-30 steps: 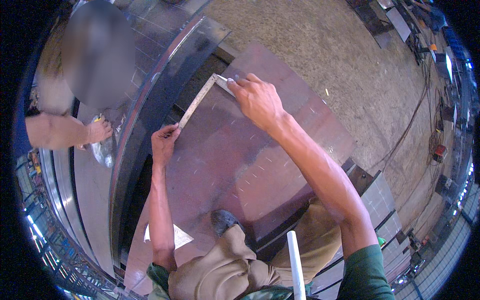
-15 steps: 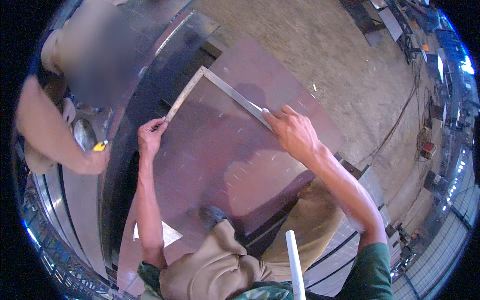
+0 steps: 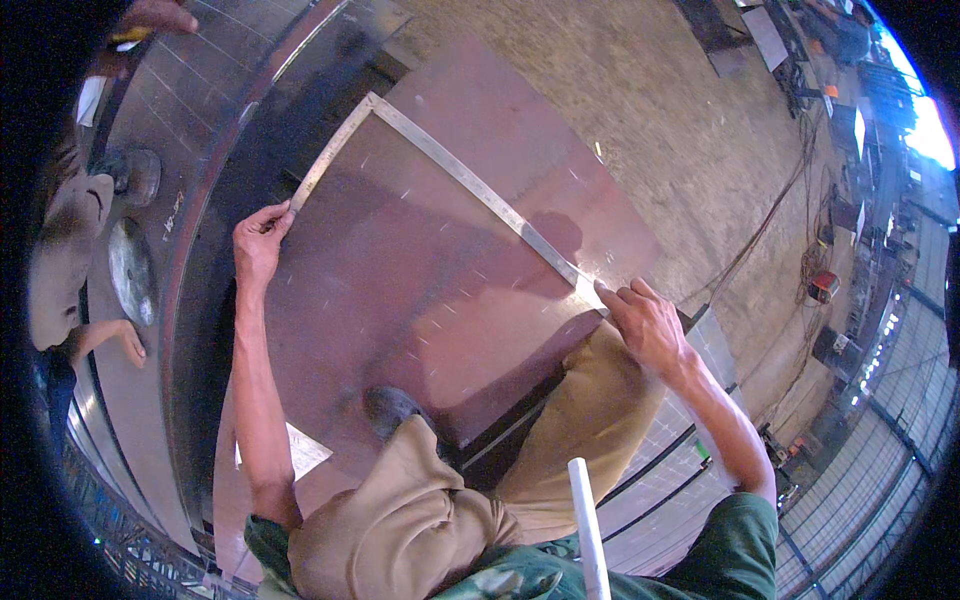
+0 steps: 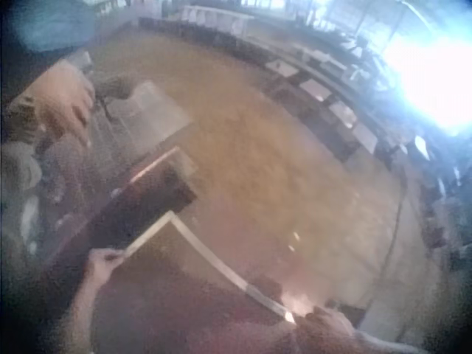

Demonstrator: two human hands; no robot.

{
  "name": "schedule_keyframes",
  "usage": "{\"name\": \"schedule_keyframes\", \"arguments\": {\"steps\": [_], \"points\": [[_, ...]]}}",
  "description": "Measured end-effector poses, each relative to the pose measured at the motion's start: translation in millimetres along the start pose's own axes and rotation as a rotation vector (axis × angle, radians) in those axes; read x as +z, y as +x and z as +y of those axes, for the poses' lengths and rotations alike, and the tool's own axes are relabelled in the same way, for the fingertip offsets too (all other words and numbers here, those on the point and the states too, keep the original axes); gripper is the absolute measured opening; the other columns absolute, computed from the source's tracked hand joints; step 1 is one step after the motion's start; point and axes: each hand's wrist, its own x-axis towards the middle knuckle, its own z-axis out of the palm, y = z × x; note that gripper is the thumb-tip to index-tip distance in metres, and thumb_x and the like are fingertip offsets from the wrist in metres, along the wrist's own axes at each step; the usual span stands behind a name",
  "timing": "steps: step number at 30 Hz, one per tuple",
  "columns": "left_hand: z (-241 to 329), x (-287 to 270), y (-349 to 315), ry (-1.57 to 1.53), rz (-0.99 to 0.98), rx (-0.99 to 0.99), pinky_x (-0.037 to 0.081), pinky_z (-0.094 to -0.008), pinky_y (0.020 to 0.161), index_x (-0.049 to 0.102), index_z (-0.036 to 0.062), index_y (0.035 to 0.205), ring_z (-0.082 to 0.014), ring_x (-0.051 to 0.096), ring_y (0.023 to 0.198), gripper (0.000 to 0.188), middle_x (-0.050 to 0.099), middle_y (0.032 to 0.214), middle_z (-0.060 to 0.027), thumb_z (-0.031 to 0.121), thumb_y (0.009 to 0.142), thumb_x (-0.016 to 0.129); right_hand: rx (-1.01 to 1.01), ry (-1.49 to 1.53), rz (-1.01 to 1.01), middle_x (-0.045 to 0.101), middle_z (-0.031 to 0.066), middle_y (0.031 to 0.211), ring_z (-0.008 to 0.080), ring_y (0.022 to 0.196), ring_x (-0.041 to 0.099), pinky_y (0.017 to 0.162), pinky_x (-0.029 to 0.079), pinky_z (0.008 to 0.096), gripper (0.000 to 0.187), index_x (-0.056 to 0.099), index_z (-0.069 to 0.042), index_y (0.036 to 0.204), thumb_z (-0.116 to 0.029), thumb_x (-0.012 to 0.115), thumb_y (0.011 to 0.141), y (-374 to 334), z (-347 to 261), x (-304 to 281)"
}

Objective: The person uses a metal square and a white marker to draw straight lines on a large reddish-brown metal sheet. They repeatedly reposition the square and mark along its edges to create a grid pattern. A coworker is visible nearby handling papers and a tape measure.

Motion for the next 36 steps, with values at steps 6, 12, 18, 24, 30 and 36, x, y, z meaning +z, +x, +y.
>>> {"name": "schedule_keyframes", "arguments": {"steps": [6, 12, 18, 24, 30, 36], "points": [[-14, -2, 4, 0.026, -0.014, 0.007, 0.045, -0.0205, 0.068, 0.072, 0.0036, 0.106, -0.0035, 0.055, 0.074, 0.021, 0.068, 0.086, 0.0036, 0.009, 0.086, 0.072, 0.074, -0.076, -0.079, 0.066, 0.0067, 0.094, 0.0247, 0.093, 0.058, 0.079, 0.053, 0.0374, 0.046, 0.056, -0.012, 0.129, -0.01, 0.056, 0.083, -34, 15, 17], [-8, -2, 2, 0.004, -0.016, 0.03, 0.045, -0.0209, 0.068, 0.072, 0.0034, 0.107, -0.0042, 0.056, 0.074, 0.021, 0.068, 0.087, 0.0028, 0.01, 0.087, 0.072, 0.085, -0.043, -0.095, 0.063, 0.0086, 0.089, 0.0261, 0.091, 0.056, 0.077, 0.05, 0.0374, 0.038, 0.059, -0.008, 0.121, -0.014, 0.056, 0.084, -57, 24, 27], [-7, -3, 2, 0.019, -0.014, 0.003, 0.045, -0.022, 0.07, 0.072, 0.0031, 0.107, -0.005, 0.057, 0.077, 0.021, 0.069, 0.088, 0.0017, 0.012, 0.087, 0.072, 0.098, -0.062, -0.073, 0.064, 0.0095, 0.088, 0.0268, 0.09, 0.056, 0.078, 0.05, 0.0382, 0.033, 0.06, -0.008, 0.116, -0.015, 0.055, 0.084, -72, 32, 40], [-6, -3, 3, 0.022, -0.02, -0.007, 0.045, -0.0217, 0.071, 0.072, 0.0031, 0.107, -0.0044, 0.057, 0.078, 0.021, 0.069, 0.088, 0.0022, 0.011, 0.088, 0.072, 0.132, -0.206, -0.201, 0.066, 0.0084, 0.089, 0.0254, 0.093, 0.06, 0.076, 0.053, 0.0376, 0.03, 0.063, -0.008, 0.111, -0.014, 0.058, 0.082, -86, 38, 37], [-2, -6, 2, 0.054, -0.031, 0.007, 0.046, -0.0209, 0.074, 0.071, 0.0006, 0.107, -0.0044, 0.057, 0.08, 0.021, 0.069, 0.089, 0.0014, 0.01, 0.088, 0.07, 0.29, -0.161, 0.064, 0.062, 0.0084, 0.083, 0.027, 0.085, 0.059, 0.071, 0.052, 0.0389, 0.038, 0.061, -0.008, 0.118, -0.01, 0.059, 0.08, -92, 38, 16], [-1, -6, 1, 0.068, -0.035, -0.009, 0.046, -0.0218, 0.074, 0.07, 0.0003, 0.109, -0.0056, 0.058, 0.081, 0.022, 0.069, 0.091, 0.0002, 0.009, 0.089, 0.069, 0.181, -0.003, 0.285, 0.056, 0.0066, 0.079, 0.0264, 0.077, 0.055, 0.067, 0.049, 0.0387, 0.049, 0.058, -0.005, 0.125, -0.007, 0.06, 0.076, -63, 19, 5]]}}
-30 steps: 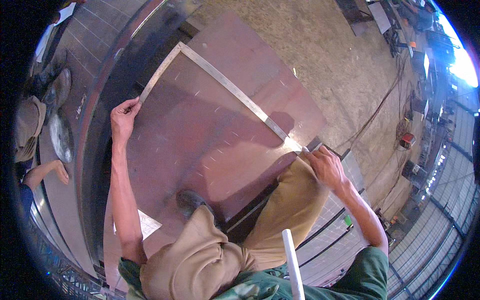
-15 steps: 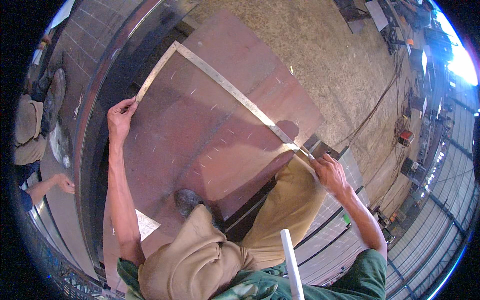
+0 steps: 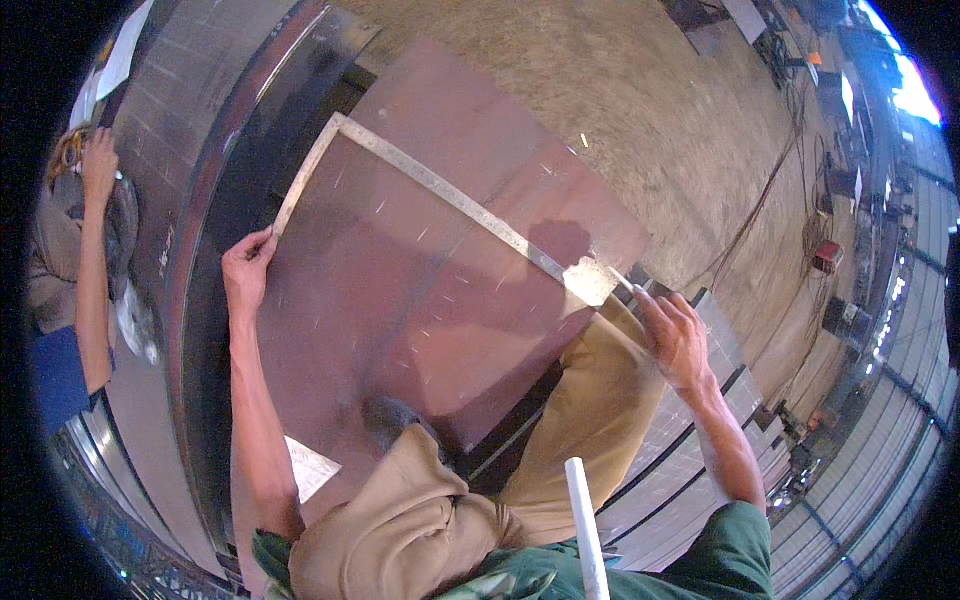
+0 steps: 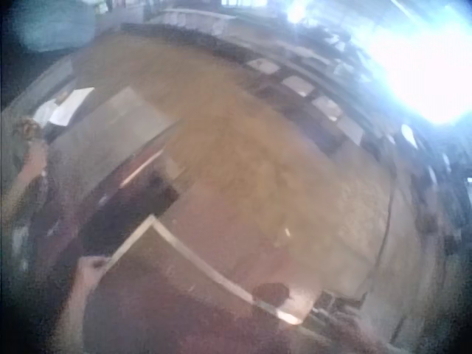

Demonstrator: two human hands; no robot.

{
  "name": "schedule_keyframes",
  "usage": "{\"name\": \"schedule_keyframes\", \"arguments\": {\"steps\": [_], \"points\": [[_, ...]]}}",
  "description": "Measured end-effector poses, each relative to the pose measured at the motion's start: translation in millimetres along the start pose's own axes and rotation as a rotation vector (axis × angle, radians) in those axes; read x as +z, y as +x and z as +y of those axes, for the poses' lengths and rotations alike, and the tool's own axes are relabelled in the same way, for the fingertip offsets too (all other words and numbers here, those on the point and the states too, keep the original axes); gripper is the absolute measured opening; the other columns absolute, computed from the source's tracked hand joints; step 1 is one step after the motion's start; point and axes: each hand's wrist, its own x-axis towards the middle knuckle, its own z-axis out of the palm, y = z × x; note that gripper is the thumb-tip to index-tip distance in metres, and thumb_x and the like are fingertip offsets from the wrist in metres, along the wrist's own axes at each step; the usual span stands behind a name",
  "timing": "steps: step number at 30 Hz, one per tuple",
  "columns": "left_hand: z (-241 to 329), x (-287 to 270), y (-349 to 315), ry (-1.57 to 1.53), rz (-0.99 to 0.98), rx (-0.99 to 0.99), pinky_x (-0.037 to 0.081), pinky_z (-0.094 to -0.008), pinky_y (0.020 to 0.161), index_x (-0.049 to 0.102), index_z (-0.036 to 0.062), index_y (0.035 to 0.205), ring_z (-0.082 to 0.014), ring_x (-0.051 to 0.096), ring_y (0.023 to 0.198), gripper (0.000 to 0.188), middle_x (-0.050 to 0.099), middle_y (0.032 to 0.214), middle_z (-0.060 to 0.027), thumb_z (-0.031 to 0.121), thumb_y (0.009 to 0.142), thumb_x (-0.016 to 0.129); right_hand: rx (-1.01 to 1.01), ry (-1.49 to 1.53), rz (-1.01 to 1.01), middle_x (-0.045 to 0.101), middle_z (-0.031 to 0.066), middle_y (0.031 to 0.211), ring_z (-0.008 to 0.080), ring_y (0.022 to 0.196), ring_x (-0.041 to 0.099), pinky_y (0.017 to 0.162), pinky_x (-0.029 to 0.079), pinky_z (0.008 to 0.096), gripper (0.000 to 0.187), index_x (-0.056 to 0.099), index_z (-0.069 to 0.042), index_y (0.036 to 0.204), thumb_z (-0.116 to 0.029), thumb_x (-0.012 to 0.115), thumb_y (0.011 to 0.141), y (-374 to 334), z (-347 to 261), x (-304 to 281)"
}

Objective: The person uses a metal square and a white marker to draw straight lines on a large reddish-brown metal sheet. They repeatedly reposition the square and mark along its edges to create a grid pattern. A coworker is visible nearby handling papers and a tape measure.

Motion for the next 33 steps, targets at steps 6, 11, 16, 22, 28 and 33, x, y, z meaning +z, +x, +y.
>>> {"name": "schedule_keyframes", "arguments": {"steps": [6, 11, 16, 22, 28, 33], "points": [[10, 4, -5, -0.003, 0.017, 0.036, 0.047, -0.022, 0.075, 0.07, 0.0017, 0.111, -0.007, 0.059, 0.081, 0.023, 0.069, 0.092, 0.0001, 0.007, 0.089, 0.069, -0.103, 0.133, 0.098, 0.054, 0.0047, 0.077, 0.0223, 0.072, 0.052, 0.064, 0.048, 0.0357, 0.055, 0.054, -0.004, 0.13, -0.01, 0.06, 0.076, 22, -17, 15], [5, 2, -4, -0.074, 0.016, -0.011, 0.047, -0.0201, 0.074, 0.071, 0.0018, 0.11, -0.0057, 0.058, 0.08, 0.022, 0.068, 0.092, 0.0008, 0.006, 0.088, 0.07, -0.139, 0.196, 0.131, 0.055, 0.0043, 0.075, 0.0227, 0.07, 0.051, 0.064, 0.048, 0.0361, 0.056, 0.054, -0.004, 0.13, -0.01, 0.06, 0.075, 45, -26, 16], [14, 3, -7, -0.013, 0.011, -0.037, 0.047, -0.0204, 0.075, 0.071, 0.0011, 0.109, -0.0059, 0.058, 0.081, 0.021, 0.068, 0.092, 0.0007, 0.006, 0.088, 0.07, -0.126, 0.258, 0.227, 0.052, 0.0068, 0.071, 0.0237, 0.065, 0.049, 0.06, 0.045, 0.036, 0.051, 0.058, 0.0, 0.125, -0.003, 0.063, 0.075, 56, -26, 15], [11, 2, -9, -0.07, 0.038, -0.019, 0.046, -0.0209, 0.076, 0.07, 0.0, 0.109, -0.0071, 0.059, 0.083, 0.021, 0.067, 0.093, 0.0005, 0.005, 0.089, 0.069, -0.103, 0.284, 0.264, 0.05, 0.0063, 0.068, 0.0231, 0.061, 0.046, 0.057, 0.043, 0.0344, 0.048, 0.059, 0.001, 0.124, 0.0, 0.065, 0.077, 55, -15, 22], [16, 2, -9, -0.018, 0.039, -0.013, 0.047, -0.0221, 0.078, 0.069, -0.002, 0.11, -0.008, 0.06, 0.085, 0.021, 0.068, 0.094, -0.0015, 0.002, 0.089, 0.067, -0.127, 0.274, 0.174, 0.049, 0.0044, 0.071, 0.0226, 0.065, 0.047, 0.058, 0.044, 0.0354, 0.062, 0.053, 0.0, 0.133, -0.008, 0.06, 0.072, 52, -7, 37], [20, 6, -10, 0.039, 0.051, -0.041, 0.048, -0.0221, 0.079, 0.068, -0.0025, 0.11, -0.0086, 0.061, 0.086, 0.021, 0.068, 0.095, -0.0034, 0.0, 0.089, 0.065, -0.089, 0.296, 0.255, 0.047, 0.0047, 0.069, 0.0222, 0.063, 0.046, 0.056, 0.043, 0.0357, 0.06, 0.054, 0.001, 0.131, -0.006, 0.059, 0.072, 54, -3, 37]]}}
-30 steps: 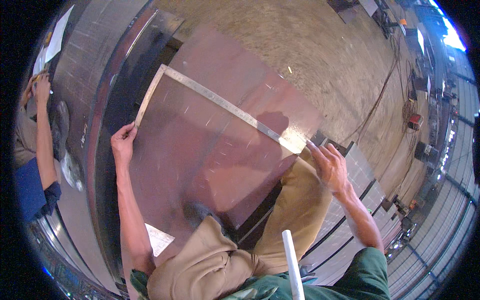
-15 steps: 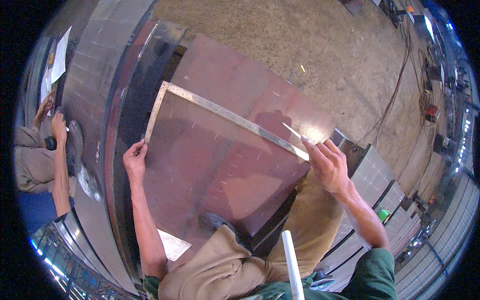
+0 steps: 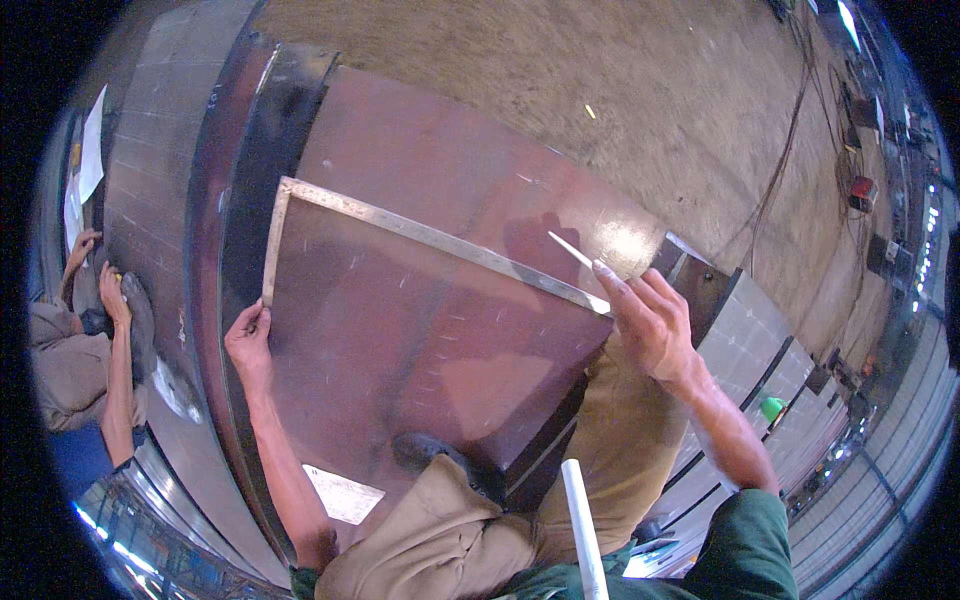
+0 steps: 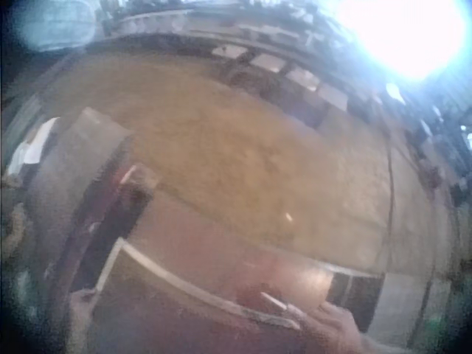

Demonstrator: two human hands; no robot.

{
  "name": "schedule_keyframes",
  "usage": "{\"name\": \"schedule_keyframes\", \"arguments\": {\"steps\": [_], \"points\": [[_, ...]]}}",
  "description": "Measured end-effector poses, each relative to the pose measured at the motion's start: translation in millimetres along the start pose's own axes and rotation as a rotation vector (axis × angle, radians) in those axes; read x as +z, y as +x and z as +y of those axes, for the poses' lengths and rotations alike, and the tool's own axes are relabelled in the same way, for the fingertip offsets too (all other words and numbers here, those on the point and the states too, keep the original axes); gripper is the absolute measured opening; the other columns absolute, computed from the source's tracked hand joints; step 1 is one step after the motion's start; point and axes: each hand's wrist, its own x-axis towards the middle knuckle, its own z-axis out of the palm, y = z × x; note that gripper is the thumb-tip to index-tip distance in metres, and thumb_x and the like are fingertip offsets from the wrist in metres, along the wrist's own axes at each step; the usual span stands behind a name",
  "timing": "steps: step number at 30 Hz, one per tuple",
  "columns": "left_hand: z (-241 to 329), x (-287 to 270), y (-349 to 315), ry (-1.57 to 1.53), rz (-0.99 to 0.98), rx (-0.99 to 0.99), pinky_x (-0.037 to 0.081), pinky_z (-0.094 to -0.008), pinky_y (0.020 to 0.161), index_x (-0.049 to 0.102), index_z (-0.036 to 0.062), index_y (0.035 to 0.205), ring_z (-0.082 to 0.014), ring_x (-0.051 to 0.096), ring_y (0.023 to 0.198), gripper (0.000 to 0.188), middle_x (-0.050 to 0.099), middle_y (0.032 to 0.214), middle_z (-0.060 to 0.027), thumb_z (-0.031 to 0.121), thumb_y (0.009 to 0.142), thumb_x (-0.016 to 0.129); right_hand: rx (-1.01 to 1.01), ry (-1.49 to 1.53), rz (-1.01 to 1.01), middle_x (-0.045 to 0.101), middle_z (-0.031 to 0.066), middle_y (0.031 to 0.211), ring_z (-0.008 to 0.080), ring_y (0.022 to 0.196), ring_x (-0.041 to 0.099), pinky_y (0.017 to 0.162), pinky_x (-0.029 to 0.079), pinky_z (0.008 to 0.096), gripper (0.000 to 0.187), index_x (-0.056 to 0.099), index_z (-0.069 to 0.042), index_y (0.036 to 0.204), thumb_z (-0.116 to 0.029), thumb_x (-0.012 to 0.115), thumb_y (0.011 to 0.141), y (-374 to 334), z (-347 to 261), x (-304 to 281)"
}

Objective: The person uses a metal square and a white marker to draw straight lines on a large reddish-brown metal sheet. They repeatedly reposition the square and mark along its edges to create a grid pattern. A coworker is visible nearby handling papers and a tape measure.

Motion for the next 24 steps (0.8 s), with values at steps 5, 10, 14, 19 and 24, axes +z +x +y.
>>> {"name": "schedule_keyframes", "arguments": {"steps": [5, 10, 14, 19, 24], "points": [[-20, -11, 4, -0.092, -0.016, -0.038, 0.048, -0.0225, 0.08, 0.067, -0.0024, 0.112, -0.0093, 0.06, 0.088, 0.022, 0.068, 0.097, -0.0041, 0.001, 0.09, 0.065, 0.033, -0.021, 0.086, 0.047, 0.0037, 0.067, 0.0207, 0.061, 0.045, 0.053, 0.042, 0.0345, 0.055, 0.058, 0.0, 0.128, -0.001, 0.063, 0.073, -3, 16, -12], [-22, -9, 4, -0.077, -0.048, -0.005, 0.048, -0.0227, 0.081, 0.067, -0.0026, 0.113, -0.0095, 0.06, 0.09, 0.024, 0.068, 0.098, -0.0044, 0.005, 0.09, 0.067, 0.041, -0.007, 0.045, 0.054, 0.0088, 0.07, 0.0227, 0.061, 0.047, 0.056, 0.041, 0.0339, 0.041, 0.061, 0.004, 0.121, 0.002, 0.063, 0.081, -9, 17, -19], [-22, -9, 4, -0.076, -0.027, 0.0, 0.048, -0.0223, 0.08, 0.067, -0.0027, 0.113, -0.0093, 0.06, 0.09, 0.024, 0.067, 0.098, -0.0042, 0.005, 0.091, 0.067, 0.044, 0.014, 0.036, 0.053, 0.0082, 0.069, 0.0214, 0.06, 0.046, 0.056, 0.041, 0.0337, 0.04, 0.061, 0.004, 0.12, 0.003, 0.063, 0.081, -11, 15, -15], [-17, -9, 3, -0.076, -0.022, -0.008, 0.048, -0.0229, 0.081, 0.067, -0.0028, 0.113, -0.0096, 0.06, 0.09, 0.023, 0.067, 0.098, -0.0042, 0.004, 0.091, 0.066, 0.031, -0.029, 0.064, 0.047, 0.003, 0.068, 0.019, 0.062, 0.045, 0.054, 0.043, 0.0324, 0.059, 0.057, -0.002, 0.129, -0.002, 0.064, 0.071, -14, 19, -13], [4, -4, -3, 0.042, -0.037, -0.037, 0.047, -0.0235, 0.082, 0.066, -0.0039, 0.112, -0.0093, 0.06, 0.091, 0.021, 0.067, 0.098, -0.0046, 0.002, 0.091, 0.064, 0.061, -0.029, 0.096, 0.048, 0.004, 0.069, 0.0203, 0.062, 0.046, 0.055, 0.044, 0.033, 0.059, 0.057, -0.002, 0.13, 0.0, 0.064, 0.071, -20, 18, -13]]}}
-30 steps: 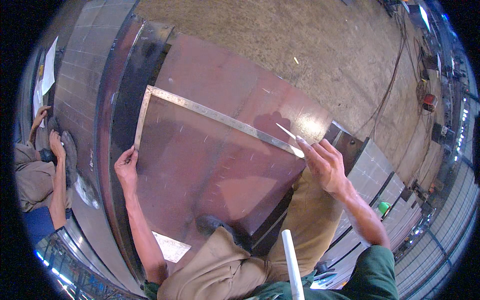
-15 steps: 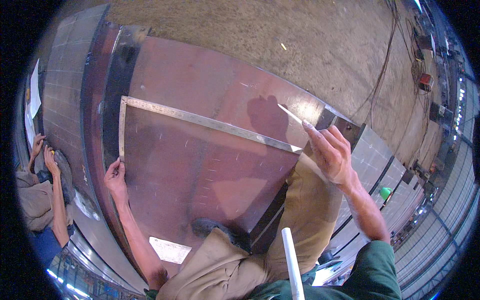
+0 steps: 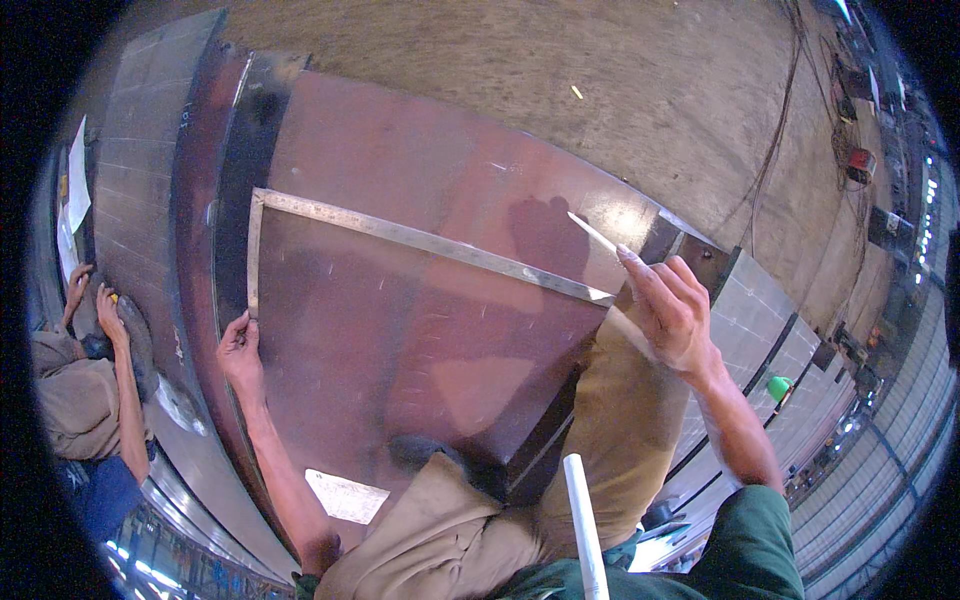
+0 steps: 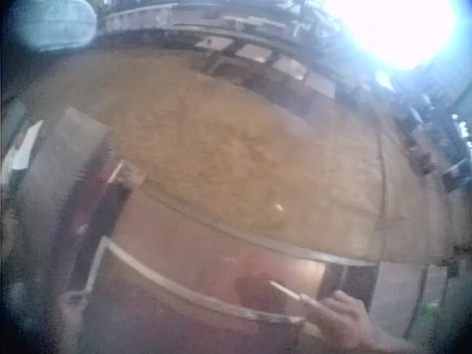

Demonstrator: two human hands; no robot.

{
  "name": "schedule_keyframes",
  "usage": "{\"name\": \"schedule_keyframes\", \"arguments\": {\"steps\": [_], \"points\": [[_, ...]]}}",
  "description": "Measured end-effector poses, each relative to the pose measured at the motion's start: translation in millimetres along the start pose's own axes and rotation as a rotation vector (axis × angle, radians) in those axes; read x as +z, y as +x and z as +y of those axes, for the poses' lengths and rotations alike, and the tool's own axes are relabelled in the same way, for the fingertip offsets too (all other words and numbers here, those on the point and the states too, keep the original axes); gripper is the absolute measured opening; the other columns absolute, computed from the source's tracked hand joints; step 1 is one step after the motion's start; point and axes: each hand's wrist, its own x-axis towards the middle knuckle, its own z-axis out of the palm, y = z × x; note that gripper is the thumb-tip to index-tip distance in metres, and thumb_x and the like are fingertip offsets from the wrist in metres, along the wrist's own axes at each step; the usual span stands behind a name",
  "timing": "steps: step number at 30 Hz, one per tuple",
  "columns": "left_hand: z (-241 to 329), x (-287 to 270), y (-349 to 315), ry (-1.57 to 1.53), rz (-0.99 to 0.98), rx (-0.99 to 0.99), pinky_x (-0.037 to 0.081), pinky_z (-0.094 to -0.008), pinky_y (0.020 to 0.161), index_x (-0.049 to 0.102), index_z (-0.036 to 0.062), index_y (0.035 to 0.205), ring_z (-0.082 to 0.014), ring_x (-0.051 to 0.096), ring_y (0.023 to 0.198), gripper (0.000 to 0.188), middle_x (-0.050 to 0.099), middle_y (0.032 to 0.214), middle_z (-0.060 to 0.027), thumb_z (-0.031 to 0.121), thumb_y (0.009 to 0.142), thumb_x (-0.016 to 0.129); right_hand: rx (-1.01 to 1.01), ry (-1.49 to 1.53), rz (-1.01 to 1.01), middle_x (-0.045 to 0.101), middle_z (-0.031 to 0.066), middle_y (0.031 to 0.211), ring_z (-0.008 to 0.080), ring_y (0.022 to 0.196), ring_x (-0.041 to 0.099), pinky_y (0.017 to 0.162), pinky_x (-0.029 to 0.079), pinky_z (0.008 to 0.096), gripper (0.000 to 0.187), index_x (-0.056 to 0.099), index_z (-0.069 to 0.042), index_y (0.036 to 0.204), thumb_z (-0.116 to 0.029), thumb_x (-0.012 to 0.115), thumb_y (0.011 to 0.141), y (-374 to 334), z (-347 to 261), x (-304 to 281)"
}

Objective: The person uses a metal square and a white marker to draw straight lines on a large reddish-brown metal sheet. They repeatedly reposition the square and mark along its edges to create a grid pattern. A coworker is visible nearby handling papers and a tape measure.

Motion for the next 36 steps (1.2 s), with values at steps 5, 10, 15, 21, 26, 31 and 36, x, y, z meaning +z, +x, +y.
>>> {"name": "schedule_keyframes", "arguments": {"steps": [5, 10, 15, 21, 26, 31, 36], "points": [[-6, -1, 1, -0.079, 0.017, 0.056, 0.046, -0.0229, 0.08, 0.066, -0.0037, 0.112, -0.0088, 0.059, 0.089, 0.021, 0.066, 0.096, -0.0036, 0.003, 0.092, 0.064, -0.008, 0.042, -0.014, 0.049, 0.0045, 0.07, 0.0211, 0.062, 0.046, 0.056, 0.044, 0.0338, 0.056, 0.057, -0.002, 0.13, -0.002, 0.062, 0.074, -1, -4, 7], [-10, -1, 2, -0.064, 0.007, 0.063, 0.047, -0.023, 0.079, 0.066, -0.0041, 0.11, -0.009, 0.059, 0.087, 0.02, 0.066, 0.095, -0.003, 0.006, 0.092, 0.064, -0.015, 0.061, -0.08, 0.049, 0.0042, 0.071, 0.0217, 0.063, 0.046, 0.057, 0.044, 0.0344, 0.057, 0.056, 0.0, 0.13, -0.009, 0.06, 0.074, 1, -5, 10], [-10, 0, 1, -0.04, 0.004, 0.087, 0.047, -0.0231, 0.08, 0.067, -0.0037, 0.11, -0.0091, 0.059, 0.088, 0.02, 0.066, 0.095, -0.0029, 0.006, 0.092, 0.065, -0.069, 0.109, -0.11, 0.047, 0.0038, 0.071, 0.0208, 0.065, 0.046, 0.057, 0.043, 0.0337, 0.06, 0.055, -0.001, 0.13, -0.013, 0.061, 0.072, 5, -9, 16], [-4, 0, -1, -0.047, 0.007, 0.071, 0.047, -0.0222, 0.079, 0.067, -0.0034, 0.11, -0.0086, 0.059, 0.088, 0.02, 0.066, 0.095, -0.0029, 0.005, 0.092, 0.064, -0.174, 0.067, -0.222, 0.052, 0.0026, 0.079, 0.0205, 0.072, 0.049, 0.061, 0.047, 0.0336, 0.059, 0.053, -0.004, 0.132, -0.017, 0.058, 0.075, 24, -25, 22], [-7, 2, 1, -0.109, 0.019, 0.066, 0.047, -0.0213, 0.078, 0.067, -0.0032, 0.111, -0.0082, 0.059, 0.087, 0.02, 0.067, 0.094, -0.0028, 0.003, 0.092, 0.063, -0.242, 0.068, -0.242, 0.054, 0.0012, 0.082, 0.0208, 0.077, 0.051, 0.066, 0.05, 0.0341, 0.055, 0.054, -0.006, 0.13, -0.019, 0.057, 0.077, 34, -32, 34], [1, 3, -1, -0.002, 0.03, 0.049, 0.047, -0.0221, 0.078, 0.067, -0.0031, 0.111, -0.0087, 0.06, 0.087, 0.02, 0.068, 0.096, -0.0035, 0.004, 0.092, 0.064, -0.232, 0.021, -0.28, 0.056, 0.0017, 0.084, 0.0207, 0.08, 0.052, 0.067, 0.05, 0.0339, 0.051, 0.054, -0.006, 0.127, -0.018, 0.056, 0.078, 36, -36, 34], [2, 3, -1, -0.041, 0.006, 0.023, 0.047, -0.0236, 0.08, 0.068, -0.0027, 0.111, -0.0094, 0.061, 0.089, 0.021, 0.068, 0.097, -0.0039, 0.006, 0.092, 0.066, -0.225, 0.046, -0.3, 0.057, 0.0025, 0.085, 0.0212, 0.083, 0.054, 0.069, 0.051, 0.0345, 0.05, 0.055, -0.005, 0.126, -0.017, 0.056, 0.078, 42, -37, 32]]}}
